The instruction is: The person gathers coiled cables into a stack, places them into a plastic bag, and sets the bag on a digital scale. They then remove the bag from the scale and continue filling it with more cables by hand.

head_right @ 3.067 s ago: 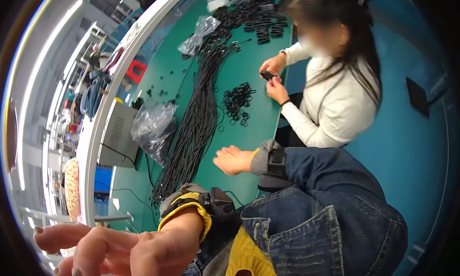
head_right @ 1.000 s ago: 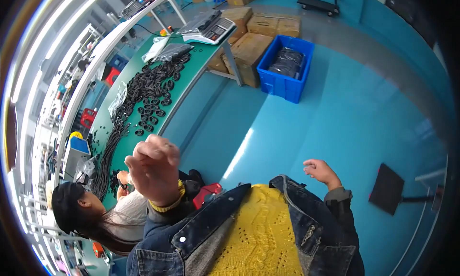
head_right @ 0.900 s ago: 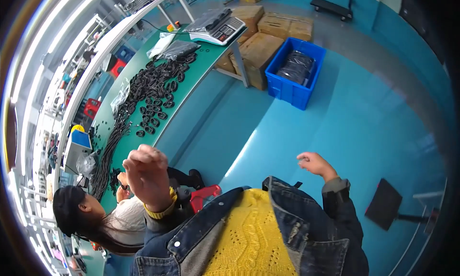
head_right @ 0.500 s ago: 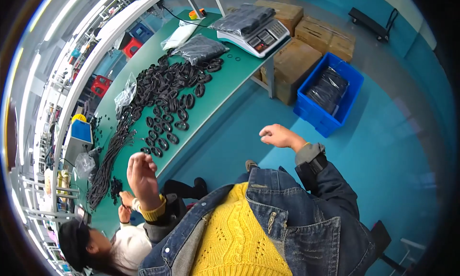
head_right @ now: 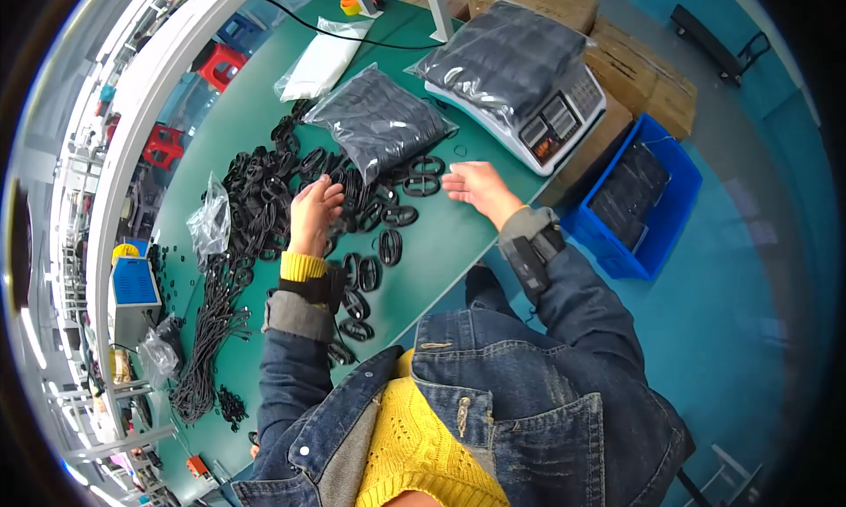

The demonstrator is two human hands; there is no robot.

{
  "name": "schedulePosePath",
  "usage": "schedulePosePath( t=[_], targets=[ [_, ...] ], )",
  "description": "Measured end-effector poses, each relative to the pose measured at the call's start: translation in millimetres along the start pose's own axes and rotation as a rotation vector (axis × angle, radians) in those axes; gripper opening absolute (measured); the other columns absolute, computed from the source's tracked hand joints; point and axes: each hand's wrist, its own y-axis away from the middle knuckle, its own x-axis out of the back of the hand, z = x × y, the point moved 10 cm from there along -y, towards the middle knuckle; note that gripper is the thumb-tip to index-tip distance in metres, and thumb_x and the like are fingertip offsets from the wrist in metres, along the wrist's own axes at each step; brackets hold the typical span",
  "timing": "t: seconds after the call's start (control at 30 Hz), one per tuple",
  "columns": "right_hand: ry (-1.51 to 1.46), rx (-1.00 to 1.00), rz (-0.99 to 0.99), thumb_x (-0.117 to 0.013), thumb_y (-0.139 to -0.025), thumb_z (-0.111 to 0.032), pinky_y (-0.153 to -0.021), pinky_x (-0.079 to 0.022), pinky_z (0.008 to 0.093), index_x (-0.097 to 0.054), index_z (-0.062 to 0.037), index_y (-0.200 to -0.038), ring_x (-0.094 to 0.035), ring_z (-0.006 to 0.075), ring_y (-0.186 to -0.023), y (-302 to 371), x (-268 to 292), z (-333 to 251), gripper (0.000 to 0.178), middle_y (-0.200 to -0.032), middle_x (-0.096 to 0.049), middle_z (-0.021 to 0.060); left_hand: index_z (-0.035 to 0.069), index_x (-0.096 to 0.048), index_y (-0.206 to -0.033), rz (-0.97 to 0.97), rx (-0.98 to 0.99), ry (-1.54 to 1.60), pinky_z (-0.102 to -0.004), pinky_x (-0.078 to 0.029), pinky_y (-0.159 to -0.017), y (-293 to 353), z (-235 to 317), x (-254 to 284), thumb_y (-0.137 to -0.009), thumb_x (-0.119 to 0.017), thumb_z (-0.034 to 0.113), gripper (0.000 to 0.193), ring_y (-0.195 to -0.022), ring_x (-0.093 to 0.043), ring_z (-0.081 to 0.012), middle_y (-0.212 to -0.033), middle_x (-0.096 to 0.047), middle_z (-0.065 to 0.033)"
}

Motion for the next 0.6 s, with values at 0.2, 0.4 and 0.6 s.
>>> schedulePosePath(
  t=[0.2,0.4,0.6],
  targets=[
    [-0.300,-0.171,0.194,-0.060,-0.085,-0.021,-0.075,-0.051,0.0382,-0.053,0.0021,-0.102,-0.059,0.0251,-0.088,-102.2,-8.2,5.4,0.030,-0.097,-0.059,0.0157,0.002,-0.056,-0.089,-0.001,0.186,-0.253,-0.0208,-0.040,-0.043,-118.6,-34.5,-17.2,-0.083,-0.063,0.035,0.035,-0.054,-0.050,-0.0078,-0.069,-0.055,-0.0008],
    [-0.208,-0.308,0.300,-0.060,-0.085,-0.022,-0.074,-0.051,0.0376,-0.051,0.0025,-0.101,-0.056,0.0219,-0.083,-124.7,-19.1,6.0,0.030,-0.094,-0.055,0.0128,0.001,-0.053,-0.079,0.003,0.241,-0.330,-0.0226,-0.039,-0.041,-167.1,-39.9,-22.8,-0.080,-0.067,0.027,0.030,-0.048,-0.046,-0.0080,-0.062,-0.051,-0.0001],
    [0.003,-0.008,0.205,-0.056,-0.088,-0.019,-0.075,-0.052,0.0326,-0.048,0.0041,-0.111,-0.056,0.0186,-0.084,-173.8,-51.6,-56.1,0.033,-0.098,-0.052,0.0103,0.001,-0.053,-0.079,0.021,0.183,-0.292,-0.0202,-0.037,-0.040,-213.2,-9.6,-33.3,-0.082,-0.066,0.021,0.024,-0.041,-0.042,-0.0088,-0.056,-0.049,0.0015]
  ],
)
